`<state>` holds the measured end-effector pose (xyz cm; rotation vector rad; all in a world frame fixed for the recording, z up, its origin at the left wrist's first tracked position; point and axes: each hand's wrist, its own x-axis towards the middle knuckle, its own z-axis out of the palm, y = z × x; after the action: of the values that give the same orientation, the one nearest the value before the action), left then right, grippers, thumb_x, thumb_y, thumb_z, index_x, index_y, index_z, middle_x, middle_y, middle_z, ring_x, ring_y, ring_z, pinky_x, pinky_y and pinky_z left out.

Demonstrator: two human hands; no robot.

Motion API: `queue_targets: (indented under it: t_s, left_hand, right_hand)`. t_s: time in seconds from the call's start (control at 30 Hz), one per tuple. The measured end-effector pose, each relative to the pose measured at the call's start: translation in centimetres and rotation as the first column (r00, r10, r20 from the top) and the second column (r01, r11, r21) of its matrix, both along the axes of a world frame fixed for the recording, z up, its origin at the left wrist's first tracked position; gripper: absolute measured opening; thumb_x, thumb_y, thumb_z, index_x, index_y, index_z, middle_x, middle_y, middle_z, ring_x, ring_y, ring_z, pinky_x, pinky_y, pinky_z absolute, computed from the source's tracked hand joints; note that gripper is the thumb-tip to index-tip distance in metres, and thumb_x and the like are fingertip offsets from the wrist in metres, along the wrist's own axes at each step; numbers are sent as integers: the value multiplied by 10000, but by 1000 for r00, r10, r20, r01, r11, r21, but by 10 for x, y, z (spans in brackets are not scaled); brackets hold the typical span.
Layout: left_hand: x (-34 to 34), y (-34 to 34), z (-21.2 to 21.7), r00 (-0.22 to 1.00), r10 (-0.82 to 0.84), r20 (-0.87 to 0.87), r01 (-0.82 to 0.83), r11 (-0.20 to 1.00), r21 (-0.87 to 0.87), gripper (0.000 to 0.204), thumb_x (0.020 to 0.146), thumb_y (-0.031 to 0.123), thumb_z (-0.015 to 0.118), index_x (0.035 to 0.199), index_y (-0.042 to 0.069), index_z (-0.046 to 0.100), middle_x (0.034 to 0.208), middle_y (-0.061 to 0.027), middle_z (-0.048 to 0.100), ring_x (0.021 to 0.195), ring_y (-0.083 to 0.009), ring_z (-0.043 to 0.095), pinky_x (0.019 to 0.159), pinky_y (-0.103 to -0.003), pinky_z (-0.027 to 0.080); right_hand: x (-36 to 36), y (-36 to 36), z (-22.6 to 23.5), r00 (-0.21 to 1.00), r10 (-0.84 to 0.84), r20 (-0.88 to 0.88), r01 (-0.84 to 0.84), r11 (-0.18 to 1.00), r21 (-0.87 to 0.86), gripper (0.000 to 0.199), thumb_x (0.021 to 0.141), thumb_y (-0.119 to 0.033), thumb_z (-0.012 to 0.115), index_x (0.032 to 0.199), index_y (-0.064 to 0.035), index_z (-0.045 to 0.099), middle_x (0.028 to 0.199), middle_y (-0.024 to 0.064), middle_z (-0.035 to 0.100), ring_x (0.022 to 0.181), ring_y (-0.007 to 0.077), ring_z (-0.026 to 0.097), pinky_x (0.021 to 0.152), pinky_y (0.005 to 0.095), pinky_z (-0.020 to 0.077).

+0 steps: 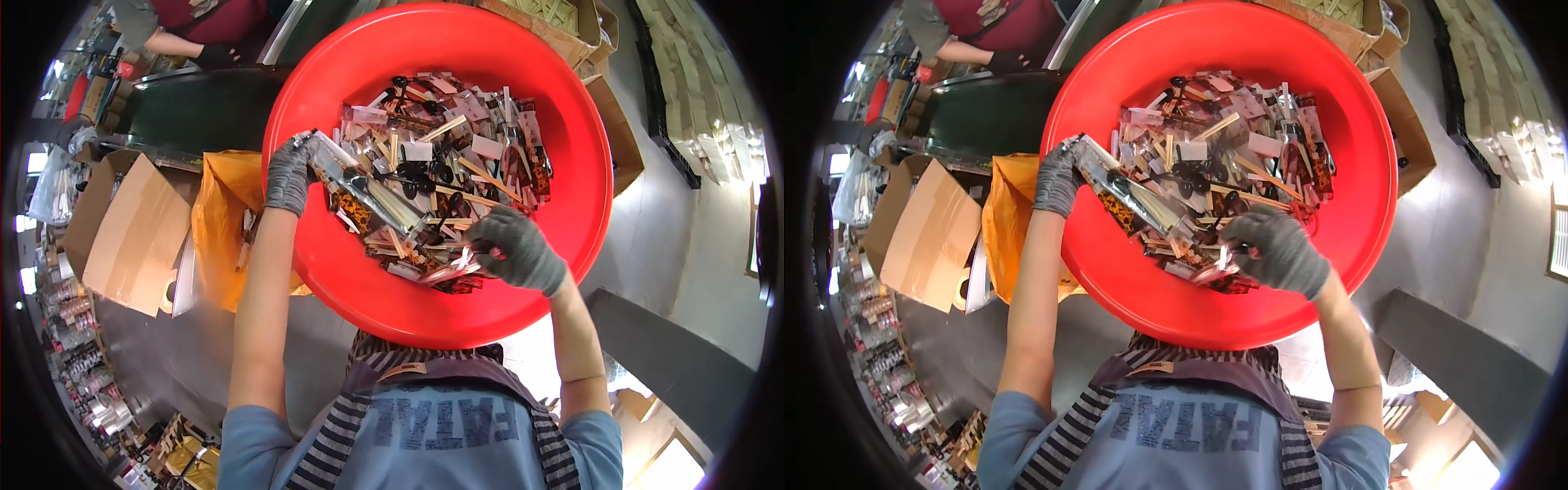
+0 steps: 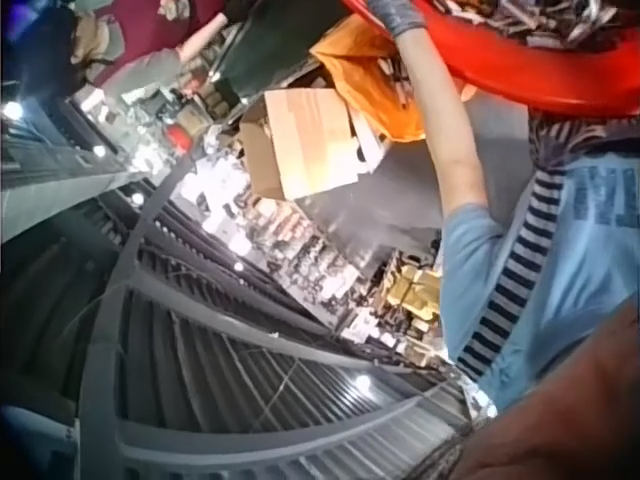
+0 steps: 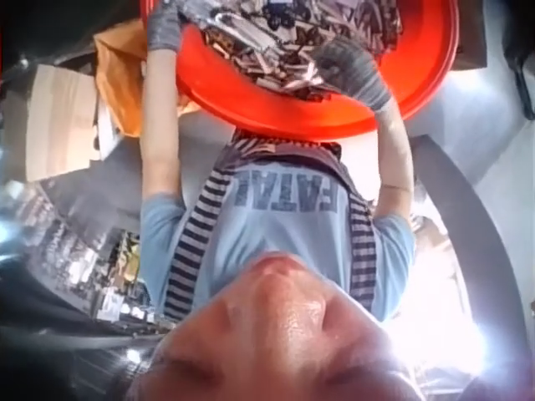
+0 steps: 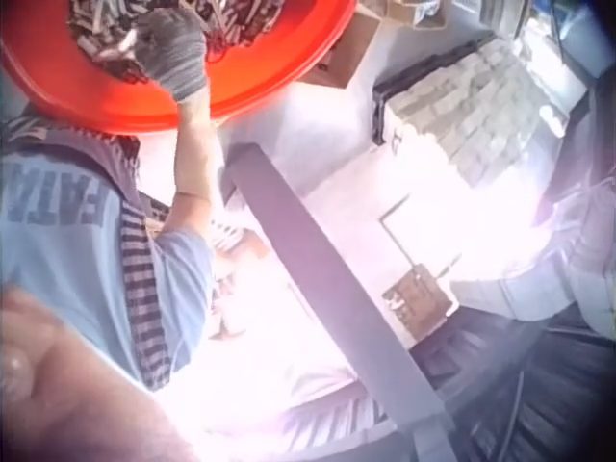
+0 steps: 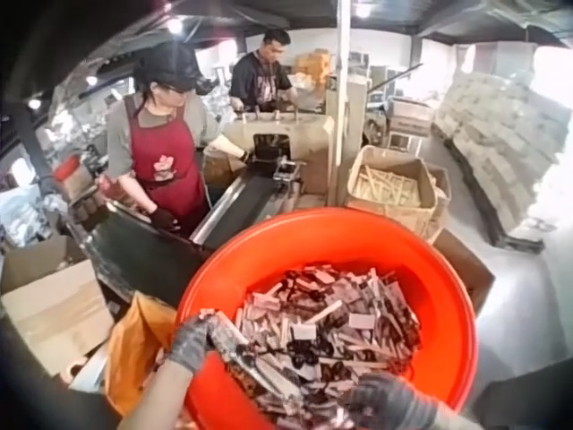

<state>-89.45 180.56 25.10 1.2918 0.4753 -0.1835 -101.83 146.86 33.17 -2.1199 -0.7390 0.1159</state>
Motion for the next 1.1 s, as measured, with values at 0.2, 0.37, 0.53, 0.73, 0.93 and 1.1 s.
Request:
queue_targets:
  t_s: [0.2,0.37,0.53,0.73,0.93,1.1]
  left_hand:
    - [-23,-31,-2,984,-58,-170,-3,941,-339,125,791,43,607,913,30,583,763,-65,599,660,-176,583,581,-315,516]
    - [-55,-69,-15,942,-63,-329,-48,946,-320,143,810,67,587,952,47,579,818,-70,610,707,-192,594,610,-332,531]
    - [-79,-87,-64,964,-113,-241,-109,661,-743,193,809,70,594,1000,74,562,837,-59,599,742,-222,589,676,-401,549]
    - [-100,-102,-10,988,-133,-85,30,689,-724,248,835,-13,526,1058,91,561,891,-41,607,826,-198,612,741,-385,554]
    - [-97,-100,-10,898,-131,-420,-16,945,-328,165,819,9,524,960,85,564,800,-43,604,663,-174,609,567,-345,553]
    - [-96,-73,-56,744,-226,-629,-3,940,-342,76,773,25,557,835,56,590,725,-94,598,631,-213,603,517,-346,524]
  right_hand:
    - [-9,38,-10,976,-119,183,128,991,-35,355,608,-87,693,954,-78,613,657,49,520,573,212,495,539,331,410]
    - [-9,34,-3,851,27,524,-59,997,45,383,553,-109,683,932,-96,626,584,-1,400,526,183,434,471,332,343]
    - [-23,35,-26,829,28,558,-51,998,25,340,503,-128,642,842,-89,645,572,12,396,544,196,454,476,324,357]
    - [-41,18,-40,832,1,554,49,996,-77,311,508,-112,661,818,-90,640,594,7,408,554,187,451,499,325,362]
    - [-25,8,-23,723,-197,663,290,957,-31,223,573,-57,713,773,-97,623,623,23,478,552,181,471,496,334,376]
    - [-17,-1,60,928,-129,348,117,992,56,221,571,-77,741,755,-68,619,668,43,529,560,179,494,483,320,388]
